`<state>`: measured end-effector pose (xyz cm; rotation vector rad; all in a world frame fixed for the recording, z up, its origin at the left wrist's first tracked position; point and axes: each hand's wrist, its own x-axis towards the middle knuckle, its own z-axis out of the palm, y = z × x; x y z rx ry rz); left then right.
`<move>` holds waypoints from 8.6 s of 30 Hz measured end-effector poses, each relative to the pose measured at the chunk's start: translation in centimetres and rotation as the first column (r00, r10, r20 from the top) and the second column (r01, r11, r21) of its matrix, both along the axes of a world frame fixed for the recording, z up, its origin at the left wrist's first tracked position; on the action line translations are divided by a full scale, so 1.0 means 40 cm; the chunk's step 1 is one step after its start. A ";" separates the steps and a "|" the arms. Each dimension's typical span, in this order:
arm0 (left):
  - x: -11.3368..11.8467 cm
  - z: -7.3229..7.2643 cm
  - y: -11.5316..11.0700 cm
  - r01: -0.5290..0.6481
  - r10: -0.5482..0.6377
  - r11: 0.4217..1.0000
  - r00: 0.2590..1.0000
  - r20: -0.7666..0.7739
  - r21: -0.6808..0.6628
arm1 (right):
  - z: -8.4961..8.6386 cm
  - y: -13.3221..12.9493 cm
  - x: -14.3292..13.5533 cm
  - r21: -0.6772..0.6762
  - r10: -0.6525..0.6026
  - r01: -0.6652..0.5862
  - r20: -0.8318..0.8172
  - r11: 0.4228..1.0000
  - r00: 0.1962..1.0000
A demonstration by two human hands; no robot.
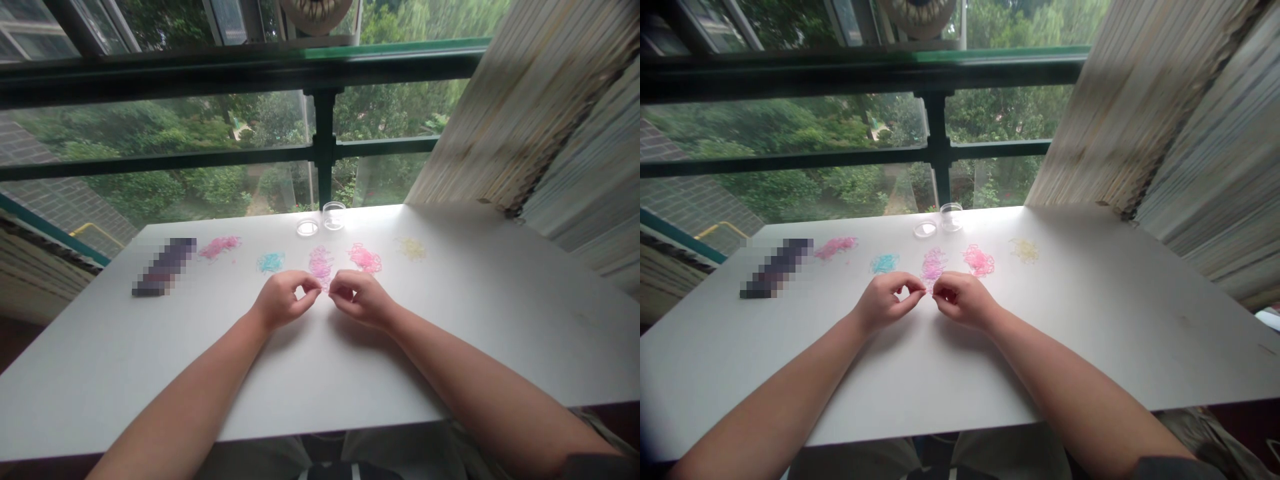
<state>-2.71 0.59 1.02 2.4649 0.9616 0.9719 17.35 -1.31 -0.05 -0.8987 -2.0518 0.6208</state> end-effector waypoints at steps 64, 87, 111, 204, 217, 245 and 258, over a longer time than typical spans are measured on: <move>-0.065 -0.006 0.043 -0.175 0.174 0.984 0.984 -0.034 -0.044 | -0.026 0.125 0.189 0.068 -0.586 0.602 0.338 0.795 0.736; -0.065 -0.010 0.047 -0.172 0.170 0.982 0.985 -0.031 -0.075 | -0.037 0.136 0.187 0.097 -0.612 0.610 0.256 0.786 0.748; -0.061 -0.003 0.040 -0.163 0.160 0.983 0.986 -0.041 -0.080 | -0.047 0.140 0.193 0.057 -0.581 0.587 0.251 0.808 0.775; -0.317 -0.054 0.167 -0.808 0.777 0.565 0.589 -0.222 -0.167 | 0.002 0.004 0.022 -0.271 0.098 0.030 0.445 0.962 0.890; -0.322 -0.060 0.187 -0.815 0.777 0.577 0.567 -0.272 -0.052 | 0.003 0.009 0.011 -0.224 0.047 0.063 0.456 0.973 0.889; 0.047 -0.011 0.031 -0.141 0.242 0.926 0.933 0.265 -0.349 | 0.004 0.009 0.025 -0.182 -0.008 0.037 0.156 0.983 0.988; 0.053 -0.023 -0.017 -0.065 0.195 0.898 0.945 0.262 -0.435 | 0.005 0.005 0.012 -0.031 -0.032 0.031 -0.052 0.999 0.998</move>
